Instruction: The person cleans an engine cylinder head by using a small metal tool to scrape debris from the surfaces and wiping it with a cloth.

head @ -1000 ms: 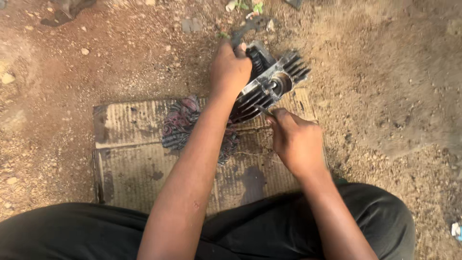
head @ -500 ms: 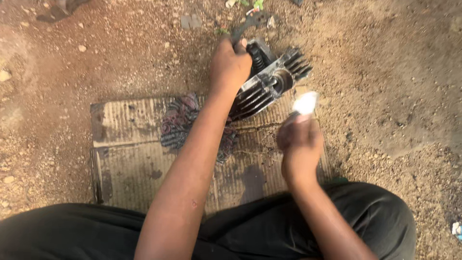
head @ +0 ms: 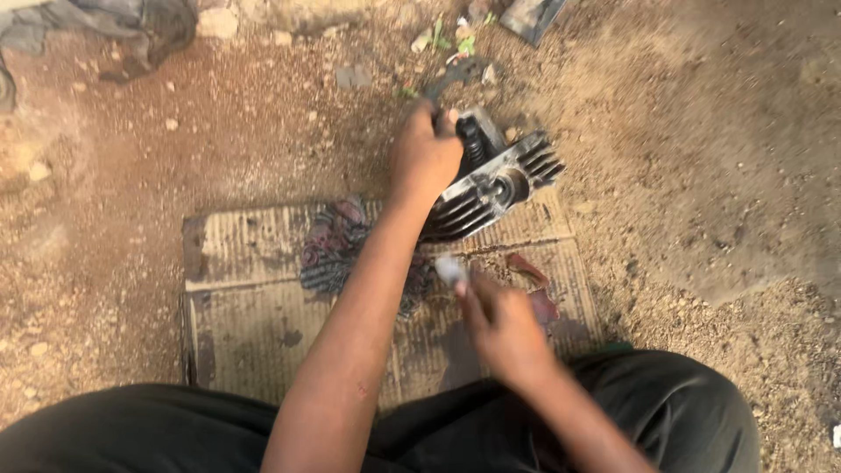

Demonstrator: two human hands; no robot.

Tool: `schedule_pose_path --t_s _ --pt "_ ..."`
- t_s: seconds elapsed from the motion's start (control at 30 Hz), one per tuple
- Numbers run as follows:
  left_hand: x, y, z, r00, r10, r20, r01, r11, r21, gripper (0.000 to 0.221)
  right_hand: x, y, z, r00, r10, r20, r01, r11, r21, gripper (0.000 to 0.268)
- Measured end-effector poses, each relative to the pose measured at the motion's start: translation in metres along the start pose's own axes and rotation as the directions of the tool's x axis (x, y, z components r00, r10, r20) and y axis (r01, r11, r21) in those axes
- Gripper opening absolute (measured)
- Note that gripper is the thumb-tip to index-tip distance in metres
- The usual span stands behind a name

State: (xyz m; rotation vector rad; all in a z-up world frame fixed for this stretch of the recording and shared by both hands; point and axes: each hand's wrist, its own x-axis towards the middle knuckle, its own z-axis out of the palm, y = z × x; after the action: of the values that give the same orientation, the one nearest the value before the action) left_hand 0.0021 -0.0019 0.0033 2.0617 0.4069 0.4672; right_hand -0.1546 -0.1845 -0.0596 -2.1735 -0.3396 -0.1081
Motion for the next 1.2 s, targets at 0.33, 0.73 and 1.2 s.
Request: schedule_pose_path --t_s 0.33,0.73,1.2 --pt "-0.016 0.005 -0.010 0.935 0.154 0.319 -0.168 0.986 0.016 0.066 0.046 -0.054 -0.127 0.942 -0.201 -0.270 0.073 0.906 -0.417 0.023" --pt "-0.017 -0.010 -0.004 0.850 0.433 0.300 -0.369 0.896 -0.246 0.042 0.047 -0.072 -0.113 0.933 -0.356 0.047 0.333 0.810 -0.482 0.048" --pt "-0.017 -0.007 -0.006 0.900 0.306 0.312 -0.261 0.949 -0.179 0.034 0.054 -0.060 -0.094 0.838 -0.545 0.031 0.477 0.703 -0.527 0.053"
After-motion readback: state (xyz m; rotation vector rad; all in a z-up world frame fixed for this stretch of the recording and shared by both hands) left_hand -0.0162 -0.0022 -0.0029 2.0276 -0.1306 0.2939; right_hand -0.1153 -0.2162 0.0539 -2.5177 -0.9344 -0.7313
